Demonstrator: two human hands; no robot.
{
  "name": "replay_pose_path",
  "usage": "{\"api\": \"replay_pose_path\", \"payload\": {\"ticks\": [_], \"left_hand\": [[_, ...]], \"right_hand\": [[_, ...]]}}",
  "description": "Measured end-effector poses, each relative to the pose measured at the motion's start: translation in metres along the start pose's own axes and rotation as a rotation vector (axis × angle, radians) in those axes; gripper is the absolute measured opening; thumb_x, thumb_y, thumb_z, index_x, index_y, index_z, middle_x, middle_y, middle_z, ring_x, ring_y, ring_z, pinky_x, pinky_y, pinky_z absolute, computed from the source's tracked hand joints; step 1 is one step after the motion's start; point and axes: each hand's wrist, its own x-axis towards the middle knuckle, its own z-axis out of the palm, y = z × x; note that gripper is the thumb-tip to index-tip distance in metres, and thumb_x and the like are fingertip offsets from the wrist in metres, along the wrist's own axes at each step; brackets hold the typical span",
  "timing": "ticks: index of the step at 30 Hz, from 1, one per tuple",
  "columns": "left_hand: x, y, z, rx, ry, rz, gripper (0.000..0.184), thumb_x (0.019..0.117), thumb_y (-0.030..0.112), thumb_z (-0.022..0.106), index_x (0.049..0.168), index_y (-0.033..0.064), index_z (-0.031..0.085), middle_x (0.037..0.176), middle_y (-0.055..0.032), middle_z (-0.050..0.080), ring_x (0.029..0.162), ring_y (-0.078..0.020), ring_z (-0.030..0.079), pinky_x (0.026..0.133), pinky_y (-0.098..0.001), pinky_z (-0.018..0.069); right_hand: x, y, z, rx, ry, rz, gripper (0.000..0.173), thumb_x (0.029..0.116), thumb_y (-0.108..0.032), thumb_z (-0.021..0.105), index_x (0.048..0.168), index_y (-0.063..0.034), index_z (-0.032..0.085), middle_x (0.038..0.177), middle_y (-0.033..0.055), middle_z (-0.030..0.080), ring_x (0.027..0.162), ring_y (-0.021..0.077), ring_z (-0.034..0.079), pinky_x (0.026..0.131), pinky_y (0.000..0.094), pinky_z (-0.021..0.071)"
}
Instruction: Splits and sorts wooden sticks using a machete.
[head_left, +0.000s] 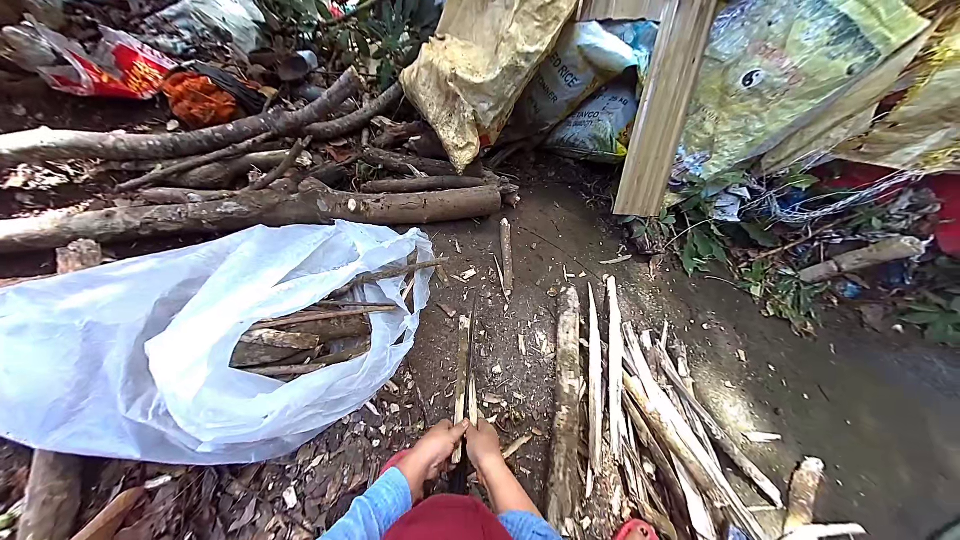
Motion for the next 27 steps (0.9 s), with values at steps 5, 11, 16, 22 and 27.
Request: {"api": "replay_pose_path", "payload": {"ticks": [5,11,16,22,27], "left_hand": [[-0.001,0.003,0.0,-0.188,-0.009,0.002,0.032,0.1126,0.028,0.045,0.133,0.003,0.049,0.09,-0.0067,0.055,0.068,-0.0143,0.056,0.063,-0.0297,0.0507],[-0.006,0.016,-0.034,-0.225,0.009,0.046,0.019,0.1136,0.021,0.039,0.119,0.0058,0.048,0.068,0.0027,0.041,0.047,-0.0054,0.039,0.044,-0.0196,0.0371],[-0.025,0.034,-0.109,-0.051,0.127,0.071,0.017,0.1131,0.019,0.039,0.113,0.0055,0.05,0.067,0.0034,0.041,0.045,-0.0038,0.036,0.042,-0.0179,0.0341],[-0.076,0.078,-0.059,0.73,0.354,0.053,0.043,0.1116,0.025,0.042,0.14,-0.0058,0.05,0.133,-0.0313,0.06,0.125,-0.0442,0.061,0.106,-0.0602,0.0466],[-0.104,0.083,0.008,0.839,0.311,0.136,0.057,0.1018,0.019,0.058,0.152,0.0009,0.04,0.15,-0.0242,0.05,0.126,-0.0414,0.061,0.104,-0.0583,0.051]], "right_hand": [[-0.001,-0.001,-0.01,0.221,-0.124,0.038,0.028,0.1111,-0.019,0.047,0.134,-0.0022,0.047,0.077,0.0045,0.045,0.055,0.0144,0.043,0.051,0.0316,0.041],[0.015,0.004,-0.067,0.093,-0.171,-0.024,0.027,0.1093,-0.018,0.048,0.132,-0.0039,0.052,0.071,0.0006,0.043,0.052,0.0108,0.038,0.049,0.0296,0.0361],[0.034,0.023,-0.152,-0.043,0.135,-0.066,0.033,0.1056,-0.015,0.054,0.133,0.0021,0.056,0.093,0.018,0.06,0.071,0.0256,0.054,0.068,0.0459,0.0472],[-0.004,-0.013,-0.108,0.507,0.12,-0.112,0.031,0.109,-0.006,0.045,0.138,0.0039,0.044,0.083,0.0103,0.059,0.06,0.0161,0.06,0.057,0.0321,0.0545],[-0.021,-0.041,-0.023,0.796,-0.099,-0.034,0.031,0.113,-0.016,0.039,0.138,0.0013,0.042,0.103,0.0182,0.064,0.077,0.0222,0.067,0.068,0.037,0.0572]]}}
